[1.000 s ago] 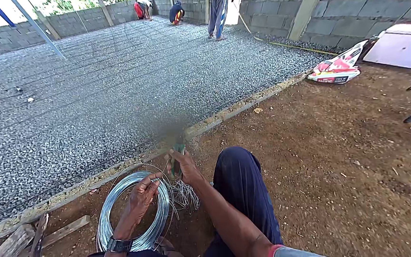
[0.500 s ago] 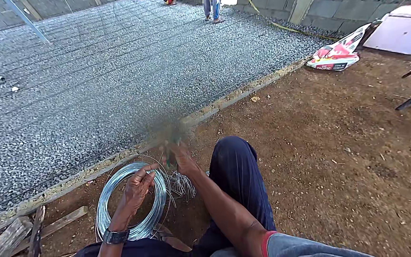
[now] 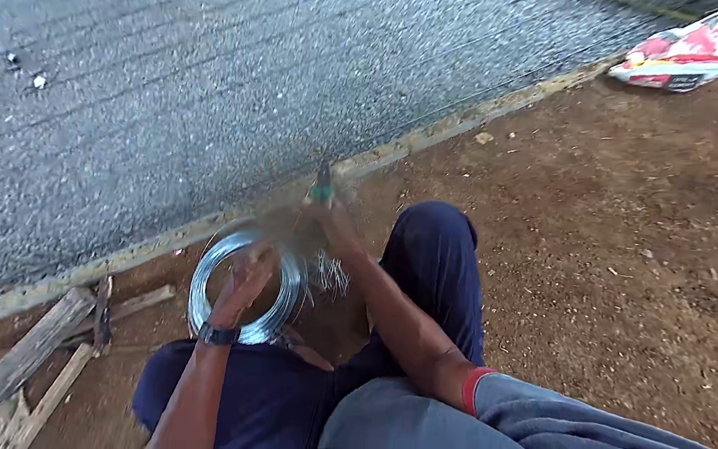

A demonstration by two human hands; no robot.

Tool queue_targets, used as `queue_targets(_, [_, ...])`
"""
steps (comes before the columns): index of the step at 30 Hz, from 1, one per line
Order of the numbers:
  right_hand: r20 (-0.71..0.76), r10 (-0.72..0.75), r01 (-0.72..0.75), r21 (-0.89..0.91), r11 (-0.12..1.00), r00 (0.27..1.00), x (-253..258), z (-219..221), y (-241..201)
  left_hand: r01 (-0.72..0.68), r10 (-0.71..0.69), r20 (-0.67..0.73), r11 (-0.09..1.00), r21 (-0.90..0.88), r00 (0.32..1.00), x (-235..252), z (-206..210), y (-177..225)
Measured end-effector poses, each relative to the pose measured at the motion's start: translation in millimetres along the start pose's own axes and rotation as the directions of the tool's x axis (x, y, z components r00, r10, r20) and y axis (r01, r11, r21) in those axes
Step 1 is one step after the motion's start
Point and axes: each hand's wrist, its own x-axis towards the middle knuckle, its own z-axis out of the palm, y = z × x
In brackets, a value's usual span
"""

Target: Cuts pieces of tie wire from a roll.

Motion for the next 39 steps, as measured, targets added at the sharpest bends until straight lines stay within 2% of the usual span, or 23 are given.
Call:
queue_targets(2, [0.010,-0.017,0.017,0.005,1.000,1.000,-0.6,1.3,3.2,0.000,0.000,0.003,1.000,0.006,1.000,-1.6,-2.9,-5.1])
queue_targets(5, [0.014,-0.115,0.112,0.131,0.985,0.993,18.3,3.9,11.3,-0.020,0.021,0.021,0.998,-0.063,1.000,-3.2,-2.1,-3.1])
queue_targets(12, [0.000,-0.102,0.099,0.262,0.960,0.995,18.9,3.4,5.4,-0.030,0.038,0.080,0.995,-0.095,0.996,-1.3,-1.4,-5.5])
queue_targets(24, [0.002,-0.100,0.097,0.221,0.970,0.995,11.1,0.2,-1.1,-0.021,0.035,0.097,0.989,-0.145,0.995,2.6,3.6,0.2])
queue_targets(29, [-0.032,-0.021,0.026,0.161,0.987,0.999,-3.0,4.6,-4.0,-0.021,0.028,0.069,0.995,-0.093,0.997,0.5,2.6,-1.3])
queue_targets(32, [-0.020,-0.050,0.053,0.218,0.975,0.999,13.7,1.5,-1.6,-0.067,0.076,0.067,0.991,-0.117,0.995,4.0,3.4,-0.5])
queue_targets(39, [-0.025,-0.041,0.046,0.272,0.961,0.999,14.2,5.6,-7.2,-0.073,0.086,0.068,0.982,-0.175,0.994,4.0,2.9,-2.5])
